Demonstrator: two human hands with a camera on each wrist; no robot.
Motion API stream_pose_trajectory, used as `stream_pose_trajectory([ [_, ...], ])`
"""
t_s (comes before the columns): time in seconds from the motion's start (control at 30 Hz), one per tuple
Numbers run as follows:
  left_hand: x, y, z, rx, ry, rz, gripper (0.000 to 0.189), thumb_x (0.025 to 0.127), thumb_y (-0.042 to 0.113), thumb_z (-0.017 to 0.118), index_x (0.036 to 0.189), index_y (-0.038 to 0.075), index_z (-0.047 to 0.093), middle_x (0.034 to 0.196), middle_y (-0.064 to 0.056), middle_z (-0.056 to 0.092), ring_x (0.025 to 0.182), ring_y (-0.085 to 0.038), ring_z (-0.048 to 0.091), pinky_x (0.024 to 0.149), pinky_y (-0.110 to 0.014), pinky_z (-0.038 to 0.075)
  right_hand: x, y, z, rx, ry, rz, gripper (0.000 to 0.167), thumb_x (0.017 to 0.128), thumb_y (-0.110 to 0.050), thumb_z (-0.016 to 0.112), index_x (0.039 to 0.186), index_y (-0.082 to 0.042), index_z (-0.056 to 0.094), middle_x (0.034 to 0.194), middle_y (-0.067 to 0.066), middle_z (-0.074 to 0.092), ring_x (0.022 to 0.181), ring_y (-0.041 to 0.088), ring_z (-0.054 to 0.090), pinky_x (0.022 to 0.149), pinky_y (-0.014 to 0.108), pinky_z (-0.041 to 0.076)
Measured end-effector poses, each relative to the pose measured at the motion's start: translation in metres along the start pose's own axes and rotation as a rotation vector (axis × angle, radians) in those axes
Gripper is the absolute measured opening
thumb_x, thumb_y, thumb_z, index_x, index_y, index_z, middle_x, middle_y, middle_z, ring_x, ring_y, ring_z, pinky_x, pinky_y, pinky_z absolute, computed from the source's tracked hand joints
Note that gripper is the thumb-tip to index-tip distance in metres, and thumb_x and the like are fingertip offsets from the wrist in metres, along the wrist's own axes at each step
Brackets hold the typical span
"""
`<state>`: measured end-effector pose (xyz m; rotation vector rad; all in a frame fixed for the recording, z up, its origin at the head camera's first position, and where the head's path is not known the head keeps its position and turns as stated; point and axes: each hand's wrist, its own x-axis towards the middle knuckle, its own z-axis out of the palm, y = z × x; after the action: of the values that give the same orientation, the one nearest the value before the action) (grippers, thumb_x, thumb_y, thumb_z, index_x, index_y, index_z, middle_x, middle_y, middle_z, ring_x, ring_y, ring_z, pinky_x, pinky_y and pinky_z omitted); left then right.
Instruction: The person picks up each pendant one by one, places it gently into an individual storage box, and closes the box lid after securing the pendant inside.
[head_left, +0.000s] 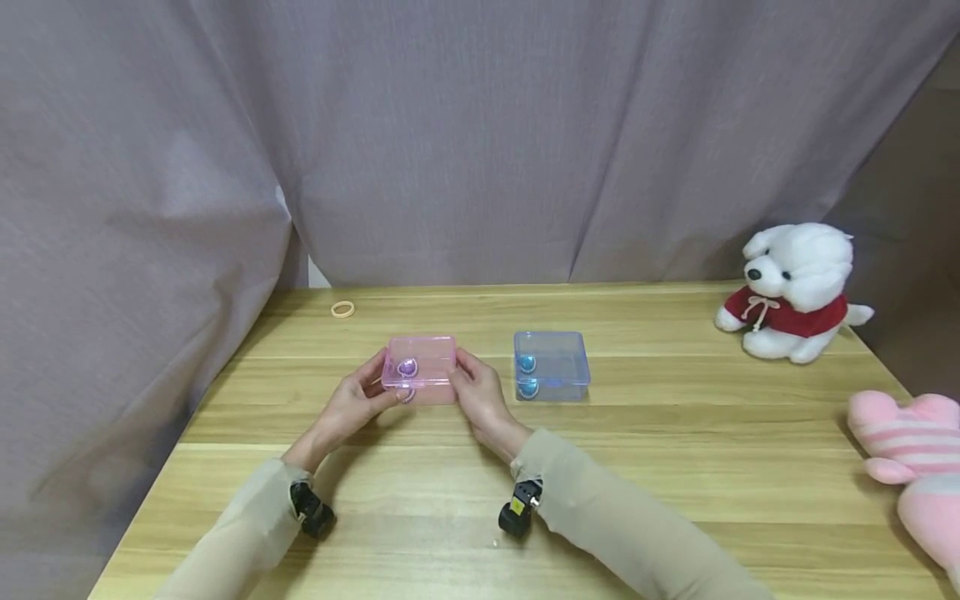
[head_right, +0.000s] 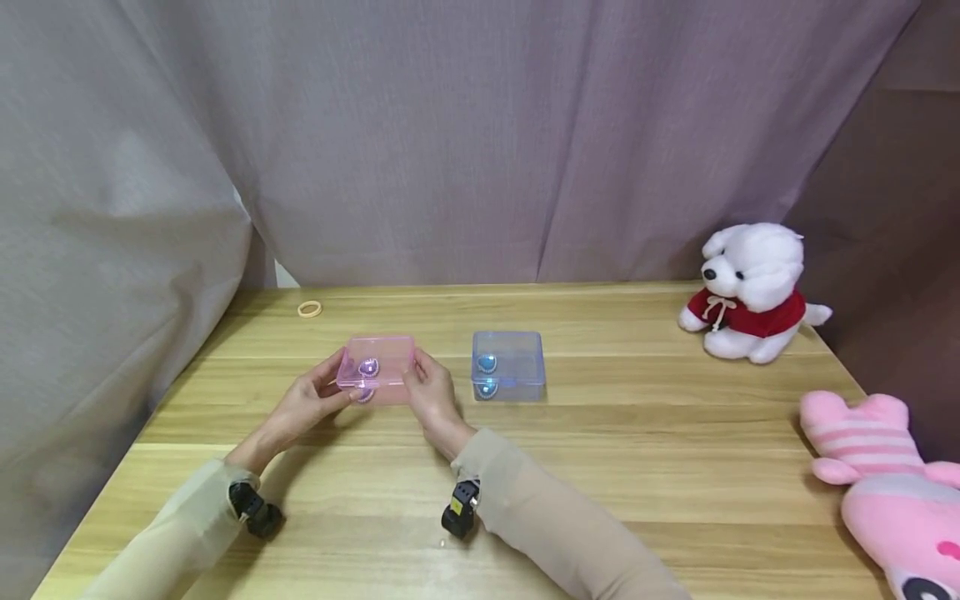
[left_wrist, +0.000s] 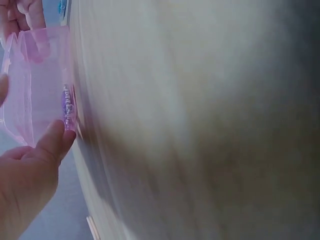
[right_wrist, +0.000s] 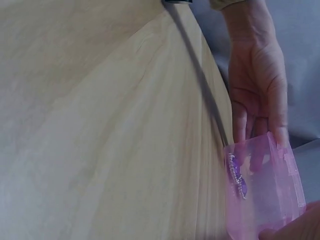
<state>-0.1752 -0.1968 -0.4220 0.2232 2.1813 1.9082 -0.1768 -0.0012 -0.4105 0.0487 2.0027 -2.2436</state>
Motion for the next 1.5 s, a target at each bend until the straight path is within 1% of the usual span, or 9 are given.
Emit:
stream_pose_trajectory([
  [0.2,-0.0025,-0.0011,-0.0031,0.005,-0.002,-0.001,0.063,0.099,0.018,0.047,0.150,0.003,0.012,0.155,-0.020,0.015,0.137,-0.035,0.030,0.108,-0.031,0.035,0.0004,0.0023,-0.0017,-0.016,0.002,-0.021,0.048,0.094,0.003,0.044,0.140,0.010,0.031,0.145,0.025,0.036,0.136,0.032,0.034,0.114,0.038,0.031],
  [0.3,-0.0031,-0.0016,-0.0039,-0.013,-0.009,-0.007,0.060,0.101,0.021,0.043,0.149,0.003,0.012,0.156,-0.018,0.011,0.138,-0.035,0.027,0.110,-0.035,0.033,0.0005,0.0035,-0.0022,-0.026,-0.004,-0.029,0.048,0.094,0.002,0.044,0.140,0.008,0.032,0.145,0.023,0.036,0.136,0.032,0.034,0.114,0.038,0.030],
  [0.43,-0.0031,-0.0021,-0.0043,-0.015,-0.011,-0.013,0.059,0.101,0.021,0.041,0.149,0.003,0.012,0.157,-0.016,0.008,0.139,-0.034,0.024,0.110,-0.036,0.033,0.0001,0.0049,-0.0031,-0.049,-0.026,-0.046,0.047,0.095,0.001,0.044,0.141,0.005,0.033,0.146,0.021,0.035,0.137,0.030,0.032,0.114,0.038,0.029],
  [0.63,-0.0019,-0.0020,-0.0041,0.025,-0.001,-0.001,0.059,0.100,0.021,0.044,0.149,0.006,0.015,0.156,-0.014,0.011,0.140,-0.030,0.024,0.107,-0.029,0.035,-0.0002,0.0067,-0.0045,-0.063,-0.036,-0.051,0.048,0.095,0.001,0.044,0.142,0.004,0.032,0.147,0.019,0.034,0.137,0.030,0.031,0.114,0.038,0.028],
  [0.83,-0.0003,-0.0029,-0.0031,0.056,0.009,-0.004,0.059,0.100,0.020,0.046,0.150,0.009,0.016,0.155,-0.015,0.016,0.138,-0.029,0.030,0.103,-0.021,0.038,-0.0013,0.0056,-0.0052,-0.069,-0.032,-0.045,0.048,0.096,-0.001,0.045,0.142,0.002,0.033,0.148,0.018,0.033,0.137,0.029,0.031,0.114,0.037,0.030],
  [1.0,-0.0007,-0.0033,-0.0032,0.060,0.012,-0.013,0.060,0.099,0.022,0.047,0.150,0.011,0.017,0.155,-0.014,0.016,0.134,-0.029,0.037,0.093,-0.013,0.046,-0.0025,0.0055,-0.0057,-0.065,-0.035,-0.038,0.050,0.096,0.000,0.045,0.143,0.002,0.031,0.149,0.018,0.031,0.137,0.029,0.031,0.113,0.037,0.030],
  [1.2,-0.0009,-0.0020,-0.0023,0.065,0.022,-0.013,0.061,0.099,0.022,0.048,0.150,0.012,0.017,0.155,-0.013,0.017,0.124,-0.029,0.045,0.082,-0.014,0.051,-0.0028,0.0056,-0.0067,-0.074,-0.029,-0.039,0.050,0.095,0.001,0.046,0.143,0.002,0.032,0.148,0.018,0.033,0.137,0.029,0.032,0.113,0.036,0.031],
  [1.4,-0.0011,-0.0018,-0.0006,0.090,0.027,-0.001,0.060,0.099,0.019,0.048,0.150,0.010,0.018,0.154,-0.014,0.018,0.129,-0.027,0.041,0.085,-0.012,0.050,-0.0014,0.0072,-0.0080,-0.061,-0.030,-0.028,0.049,0.095,0.001,0.046,0.142,0.002,0.034,0.147,0.017,0.035,0.138,0.028,0.031,0.114,0.036,0.030],
  [1.5,-0.0010,-0.0020,0.0009,0.087,0.038,-0.003,0.060,0.098,0.018,0.049,0.149,0.010,0.019,0.154,-0.014,0.020,0.127,-0.028,0.043,0.084,-0.012,0.050,-0.0016,0.0075,-0.0085,-0.066,-0.024,-0.016,0.048,0.095,0.000,0.046,0.141,0.001,0.035,0.147,0.016,0.036,0.138,0.027,0.031,0.114,0.036,0.030],
])
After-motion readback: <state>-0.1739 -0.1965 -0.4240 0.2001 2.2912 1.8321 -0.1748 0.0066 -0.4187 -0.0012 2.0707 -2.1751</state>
